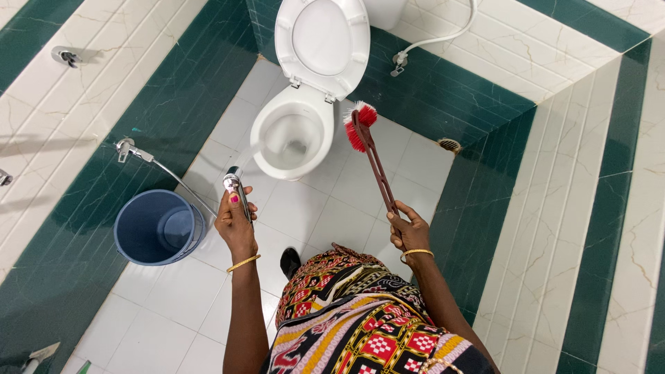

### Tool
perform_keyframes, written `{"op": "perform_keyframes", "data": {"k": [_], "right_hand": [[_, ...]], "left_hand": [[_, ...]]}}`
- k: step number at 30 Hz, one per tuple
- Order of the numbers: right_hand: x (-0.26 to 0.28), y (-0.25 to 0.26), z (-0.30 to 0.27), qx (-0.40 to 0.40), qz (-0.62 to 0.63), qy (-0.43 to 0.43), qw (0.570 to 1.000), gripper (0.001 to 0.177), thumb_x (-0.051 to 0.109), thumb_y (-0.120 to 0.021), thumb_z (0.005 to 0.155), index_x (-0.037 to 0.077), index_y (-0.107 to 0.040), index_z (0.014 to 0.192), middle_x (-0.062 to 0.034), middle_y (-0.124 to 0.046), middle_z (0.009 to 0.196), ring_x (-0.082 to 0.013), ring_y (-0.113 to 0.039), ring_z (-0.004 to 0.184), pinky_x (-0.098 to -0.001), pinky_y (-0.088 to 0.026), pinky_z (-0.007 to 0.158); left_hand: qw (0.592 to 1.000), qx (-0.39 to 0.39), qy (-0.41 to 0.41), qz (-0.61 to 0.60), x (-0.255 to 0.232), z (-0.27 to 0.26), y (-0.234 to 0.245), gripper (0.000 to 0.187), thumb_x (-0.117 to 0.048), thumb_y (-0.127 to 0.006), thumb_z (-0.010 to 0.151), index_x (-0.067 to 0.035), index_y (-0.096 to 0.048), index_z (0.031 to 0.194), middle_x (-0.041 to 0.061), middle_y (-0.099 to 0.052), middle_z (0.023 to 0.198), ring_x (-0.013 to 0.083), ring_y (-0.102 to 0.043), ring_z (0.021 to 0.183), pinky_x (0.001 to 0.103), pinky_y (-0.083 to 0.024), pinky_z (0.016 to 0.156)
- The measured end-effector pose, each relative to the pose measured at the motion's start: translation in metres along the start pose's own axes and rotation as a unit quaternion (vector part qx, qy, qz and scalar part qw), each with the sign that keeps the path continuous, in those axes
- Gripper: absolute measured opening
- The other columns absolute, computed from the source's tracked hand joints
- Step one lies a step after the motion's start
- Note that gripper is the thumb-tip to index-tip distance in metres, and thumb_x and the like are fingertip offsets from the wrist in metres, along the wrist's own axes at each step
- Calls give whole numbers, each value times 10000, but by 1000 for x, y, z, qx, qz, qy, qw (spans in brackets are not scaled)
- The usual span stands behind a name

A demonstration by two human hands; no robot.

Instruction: The person cleans a toilet bowl using a brush and a handheld sprayer, scrubbing the rim and inside of the bowl before rinsing it with water.

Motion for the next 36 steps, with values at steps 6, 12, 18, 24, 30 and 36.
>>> {"op": "perform_keyframes", "data": {"k": [6, 12, 18, 24, 30, 36], "right_hand": [[2, 0, 1, -3, -8, -3, 1000, 602, 114, -797, 828, 25, -607, 1392, -30, -597, 591, -59, -448, 362, -221, -282, 311], [3, 0, 2, 6, 0, 3, 1000, 601, 101, -796, 835, 17, -598, 1396, -33, -589, 589, -61, -442, 362, -224, -285, 316], [6, 0, 4, -1, -5, 2, 1000, 605, 110, -790, 833, 11, -594, 1396, -33, -588, 584, -63, -444, 357, -227, -280, 310], [5, 1, 8, -5, 1, -1, 1000, 610, 108, -794, 833, 3, -591, 1398, -37, -589, 582, -64, -443, 354, -226, -288, 310], [5, 2, 12, -4, -4, -3, 1000, 609, 103, -788, 833, 6, -593, 1401, -30, -582, 580, -57, -434, 355, -224, -290, 310], [7, 6, 15, -3, 3, 0, 1000, 614, 107, -794, 830, 7, -589, 1399, -26, -578, 577, -56, -434, 351, -220, -291, 309]], "left_hand": [[1000, -8, 7, -10, -13, 19, -7, 432, -337, -545, 1091, -12, -639, 1361, 88, -759, 1096, 74, -608, 674, 215, -483, 563], [999, 16, -36, -22, -28, 30, -17, 444, -344, -549, 1091, -26, -629, 1390, 90, -753, 1096, 73, -612, 690, 220, -497, 577], [1000, 5, 3, -12, -12, 21, -17, 445, -342, -550, 1084, -35, -629, 1396, 87, -755, 1089, 74, -606, 669, 221, -496, 572], [999, 3, 40, 17, 16, 6, -4, 448, -332, -549, 1081, -44, -618, 1418, 84, -760, 1078, 76, -599, 662, 221, -489, 557], [996, 43, 75, 11, 36, -8, -16, 449, -306, -535, 1059, -55, -593, 1428, 78, -765, 1081, 78, -616, 665, 223, -511, 549], [987, 94, 121, 36, 31, -25, -55, 450, -300, -526, 1060, -39, -603, 1420, 91, -773, 1069, 86, -593, 653, 233, -495, 542]]}}
Point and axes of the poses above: each hand's wrist, its own z-axis towards the middle knuckle, its own y-axis out of the back of the hand, x = y × z, the point moved 2 cm from there along z, towards the middle knuckle
